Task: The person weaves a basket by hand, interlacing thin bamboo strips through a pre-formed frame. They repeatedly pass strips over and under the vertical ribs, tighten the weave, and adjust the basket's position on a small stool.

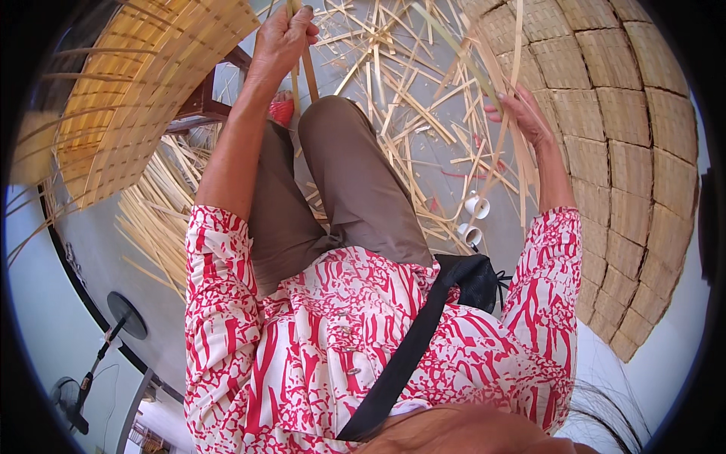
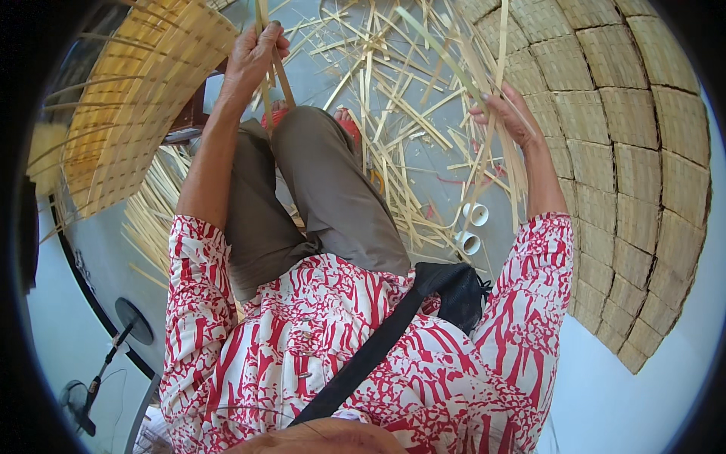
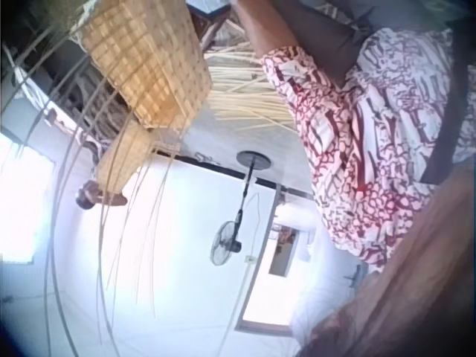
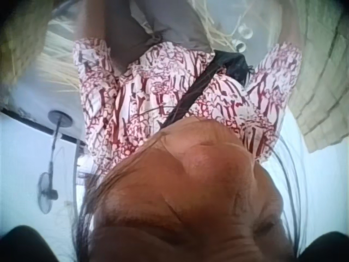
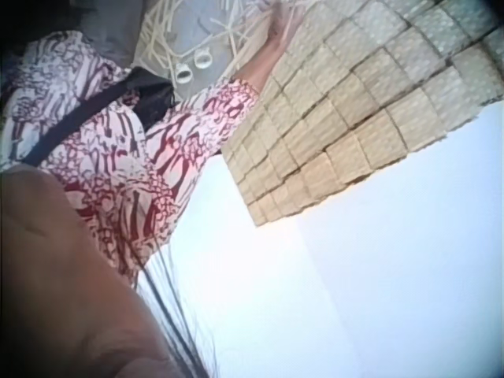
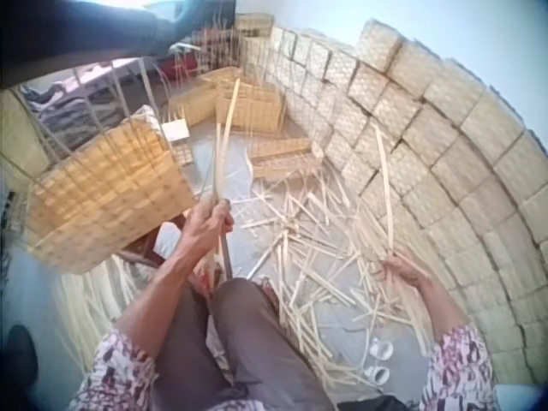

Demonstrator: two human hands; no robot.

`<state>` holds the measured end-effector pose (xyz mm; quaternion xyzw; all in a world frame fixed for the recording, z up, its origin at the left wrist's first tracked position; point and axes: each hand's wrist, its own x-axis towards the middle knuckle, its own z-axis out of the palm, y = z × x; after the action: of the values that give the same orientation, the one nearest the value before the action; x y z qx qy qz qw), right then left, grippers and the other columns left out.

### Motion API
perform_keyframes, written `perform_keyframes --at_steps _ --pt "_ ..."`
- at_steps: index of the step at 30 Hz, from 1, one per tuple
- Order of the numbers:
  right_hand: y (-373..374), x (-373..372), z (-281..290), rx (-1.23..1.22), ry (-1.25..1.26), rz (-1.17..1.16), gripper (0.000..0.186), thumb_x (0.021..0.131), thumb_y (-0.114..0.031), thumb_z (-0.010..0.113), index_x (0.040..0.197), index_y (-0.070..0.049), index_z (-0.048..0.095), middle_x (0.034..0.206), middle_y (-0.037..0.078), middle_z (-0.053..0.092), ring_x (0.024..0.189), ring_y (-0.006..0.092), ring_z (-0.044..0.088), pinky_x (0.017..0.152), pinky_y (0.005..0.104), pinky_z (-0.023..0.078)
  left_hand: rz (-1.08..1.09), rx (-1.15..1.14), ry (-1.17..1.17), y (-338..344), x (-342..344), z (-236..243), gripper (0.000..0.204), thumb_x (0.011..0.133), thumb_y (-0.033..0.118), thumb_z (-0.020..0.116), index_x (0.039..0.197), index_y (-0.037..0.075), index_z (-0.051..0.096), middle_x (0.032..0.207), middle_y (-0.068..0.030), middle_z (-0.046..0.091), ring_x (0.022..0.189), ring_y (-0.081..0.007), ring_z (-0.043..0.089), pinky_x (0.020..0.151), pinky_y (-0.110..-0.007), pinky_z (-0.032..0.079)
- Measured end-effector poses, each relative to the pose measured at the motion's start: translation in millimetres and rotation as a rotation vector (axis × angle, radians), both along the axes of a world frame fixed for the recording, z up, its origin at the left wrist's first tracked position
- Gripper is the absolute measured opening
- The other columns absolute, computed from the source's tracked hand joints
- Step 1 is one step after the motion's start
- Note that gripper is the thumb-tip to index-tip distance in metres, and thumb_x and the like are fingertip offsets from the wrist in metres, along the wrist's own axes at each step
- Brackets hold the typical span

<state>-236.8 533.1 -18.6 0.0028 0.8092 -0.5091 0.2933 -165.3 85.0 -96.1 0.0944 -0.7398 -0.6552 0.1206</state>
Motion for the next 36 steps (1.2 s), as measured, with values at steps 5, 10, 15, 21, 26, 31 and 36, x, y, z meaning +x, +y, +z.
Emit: perform_keyframes --at_steps 5,10,15,21,26,31,36 --pt "-14 -44 -20 -0.283 -0.062 0.005 0.045 0.099 -0.017 0.055 0.138 0.002 0.043 0.124 0.015 0.063 0.104 0.0254 0.069 0.078 0.0352 0.06 -0.023 -0.077 -0.008 11 -5 11 0.034 0.102 0.035 0.054 0.1 0.002 0.062 0.083 -0.0039 0.067 0.076 -0.0102 0.064 0.067 -0.027 0.051" --pt "-58 -71 -15 -0.262 -0.008 0.12 0.047 0.095 -0.025 0.065 0.132 0.002 0.053 0.115 0.01 0.064 0.103 0.0219 0.064 0.091 0.0353 0.053 0.074 -0.027 0.036 18 -7 20 0.03 0.102 0.027 0.05 0.095 0.0 0.061 0.075 -0.0064 0.063 0.066 -0.0142 0.064 0.06 -0.027 0.053" --pt "-65 -78 -1 -0.45 -0.004 0.182 0.033 0.101 -0.02 0.057 0.129 -0.001 0.056 0.13 0.014 0.061 0.114 0.0259 0.064 0.096 0.0377 0.053 0.088 -0.022 0.149 15 -3 21 0.028 0.1 0.025 0.053 0.096 0.0 0.062 0.075 -0.0076 0.064 0.068 -0.0158 0.065 0.061 -0.03 0.053" --pt "-71 -84 25 -0.376 0.086 0.019 0.031 0.1 -0.022 0.059 0.126 -0.005 0.06 0.124 0.011 0.065 0.108 0.0229 0.066 0.093 0.0387 0.055 0.141 -0.196 0.446 13 24 45 0.018 0.102 0.018 0.054 0.105 0.002 0.062 0.077 -0.0036 0.064 0.069 -0.0092 0.06 0.063 -0.025 0.049" --pt "-68 -86 64 -0.461 0.36 -0.206 0.02 0.098 -0.018 0.06 0.111 -0.003 0.061 0.107 0.015 0.071 0.099 0.024 0.068 0.081 0.0414 0.059 0.146 -0.257 0.495 17 35 85 0.021 0.102 0.017 0.051 0.111 0.002 0.064 0.074 0.0 0.059 0.062 -0.006 0.05 0.059 -0.024 0.044" --pt "-67 -81 116 -0.268 1.024 0.001 0.02 0.102 -0.017 0.054 0.108 -0.001 0.065 0.096 0.01 0.073 0.086 0.0157 0.067 0.081 0.0312 0.053 -0.152 -0.54 0.324 -38 53 137 0.03 0.104 0.027 0.049 0.116 0.005 0.066 0.073 0.0039 0.055 0.059 -0.0044 0.045 0.053 -0.024 0.037" --pt "-70 31 168 -0.243 1.041 0.108 0.029 0.105 -0.019 0.051 0.121 0.001 0.064 0.091 0.005 0.067 0.081 0.0108 0.061 0.076 0.0276 0.05 -0.647 -0.202 -0.212 -30 115 115 0.036 0.104 0.036 0.048 0.116 0.008 0.067 0.073 0.0037 0.057 0.061 -0.0048 0.046 0.056 -0.023 0.039"
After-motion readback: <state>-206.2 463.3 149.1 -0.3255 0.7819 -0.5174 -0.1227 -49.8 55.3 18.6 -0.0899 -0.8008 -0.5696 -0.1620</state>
